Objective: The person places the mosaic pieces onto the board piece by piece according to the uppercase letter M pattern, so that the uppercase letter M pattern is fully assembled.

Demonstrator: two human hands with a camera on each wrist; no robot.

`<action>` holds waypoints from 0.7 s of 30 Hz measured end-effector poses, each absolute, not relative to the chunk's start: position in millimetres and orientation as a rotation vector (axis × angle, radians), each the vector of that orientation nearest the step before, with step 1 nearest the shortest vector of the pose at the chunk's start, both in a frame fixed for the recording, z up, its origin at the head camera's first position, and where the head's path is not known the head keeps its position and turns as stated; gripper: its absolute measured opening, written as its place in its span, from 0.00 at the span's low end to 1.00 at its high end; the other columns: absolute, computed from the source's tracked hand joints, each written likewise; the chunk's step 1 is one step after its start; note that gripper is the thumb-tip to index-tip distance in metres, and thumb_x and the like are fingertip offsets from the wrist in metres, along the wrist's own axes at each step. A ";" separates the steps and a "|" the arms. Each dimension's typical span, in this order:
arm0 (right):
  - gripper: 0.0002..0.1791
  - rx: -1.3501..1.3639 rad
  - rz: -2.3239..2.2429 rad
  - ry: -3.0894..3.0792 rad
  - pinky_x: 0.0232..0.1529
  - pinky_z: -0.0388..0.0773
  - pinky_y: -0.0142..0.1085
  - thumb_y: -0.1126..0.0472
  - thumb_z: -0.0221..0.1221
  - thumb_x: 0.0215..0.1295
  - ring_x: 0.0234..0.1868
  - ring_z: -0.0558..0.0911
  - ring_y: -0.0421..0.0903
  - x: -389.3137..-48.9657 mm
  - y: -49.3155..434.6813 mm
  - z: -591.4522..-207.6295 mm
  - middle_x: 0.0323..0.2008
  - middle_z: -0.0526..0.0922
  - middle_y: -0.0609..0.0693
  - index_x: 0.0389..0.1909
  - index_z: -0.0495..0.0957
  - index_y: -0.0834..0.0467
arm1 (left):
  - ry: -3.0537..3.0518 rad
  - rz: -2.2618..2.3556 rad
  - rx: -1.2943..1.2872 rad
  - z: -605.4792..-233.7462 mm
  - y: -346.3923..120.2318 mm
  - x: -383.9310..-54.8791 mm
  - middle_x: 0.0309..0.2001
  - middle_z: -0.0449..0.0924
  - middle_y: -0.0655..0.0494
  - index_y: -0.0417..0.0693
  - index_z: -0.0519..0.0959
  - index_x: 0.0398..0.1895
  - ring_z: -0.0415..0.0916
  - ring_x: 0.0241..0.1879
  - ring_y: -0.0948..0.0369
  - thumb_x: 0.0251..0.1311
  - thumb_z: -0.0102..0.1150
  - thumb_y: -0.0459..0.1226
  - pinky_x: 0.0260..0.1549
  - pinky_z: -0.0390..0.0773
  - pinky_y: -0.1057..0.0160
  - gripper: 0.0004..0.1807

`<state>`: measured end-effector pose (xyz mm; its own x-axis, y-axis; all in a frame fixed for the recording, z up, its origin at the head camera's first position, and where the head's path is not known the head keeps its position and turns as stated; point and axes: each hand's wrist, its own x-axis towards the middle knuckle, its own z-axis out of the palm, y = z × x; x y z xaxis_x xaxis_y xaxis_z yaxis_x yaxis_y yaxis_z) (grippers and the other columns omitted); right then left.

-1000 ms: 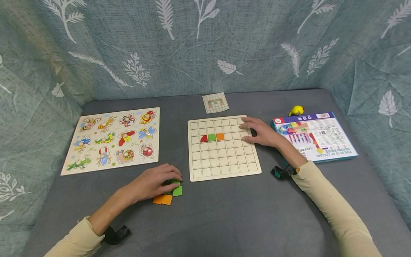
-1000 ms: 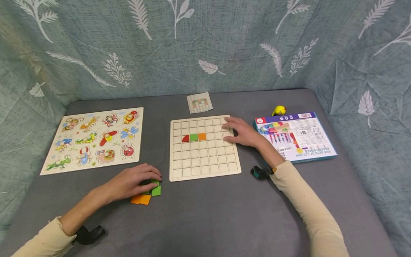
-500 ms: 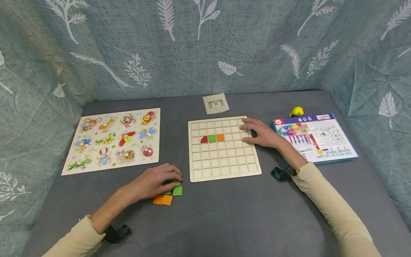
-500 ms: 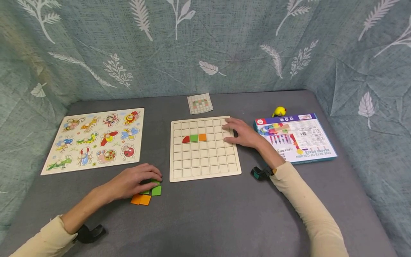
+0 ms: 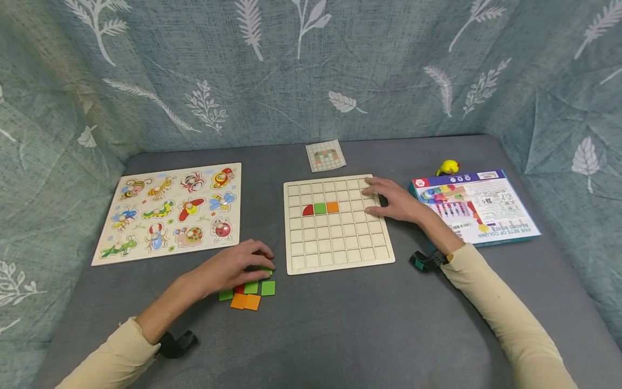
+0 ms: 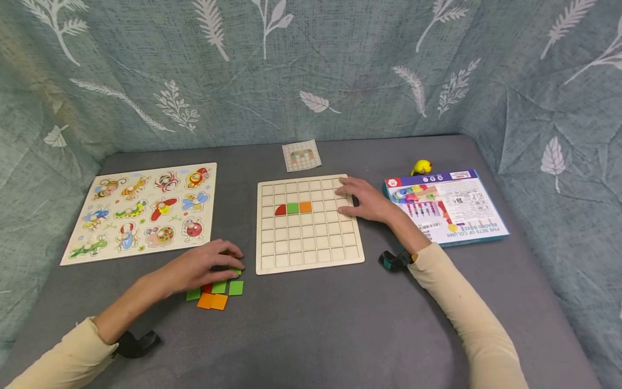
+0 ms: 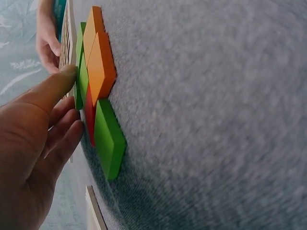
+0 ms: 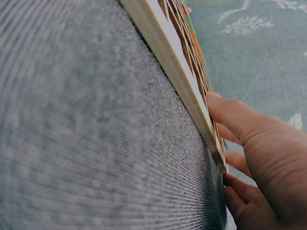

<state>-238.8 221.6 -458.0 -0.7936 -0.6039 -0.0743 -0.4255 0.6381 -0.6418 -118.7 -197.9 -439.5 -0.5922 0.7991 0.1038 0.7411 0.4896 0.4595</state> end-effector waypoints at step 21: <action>0.27 -0.856 -0.906 2.595 0.71 0.50 0.60 0.56 0.62 0.65 0.76 0.51 0.62 -239.1 221.4 -459.5 0.74 0.56 0.62 0.63 0.72 0.60 | 2.670 0.527 1.314 -425.7 -198.2 -129.0 0.42 0.78 0.58 0.51 0.85 0.46 0.72 0.40 0.65 0.56 0.68 0.38 0.39 0.78 0.67 0.13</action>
<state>-239.1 221.4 -459.5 -0.7922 -0.6082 -0.0499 -0.4449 0.6316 -0.6350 -129.0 -198.2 -425.7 -0.6160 0.7864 0.0457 0.7447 0.5624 0.3592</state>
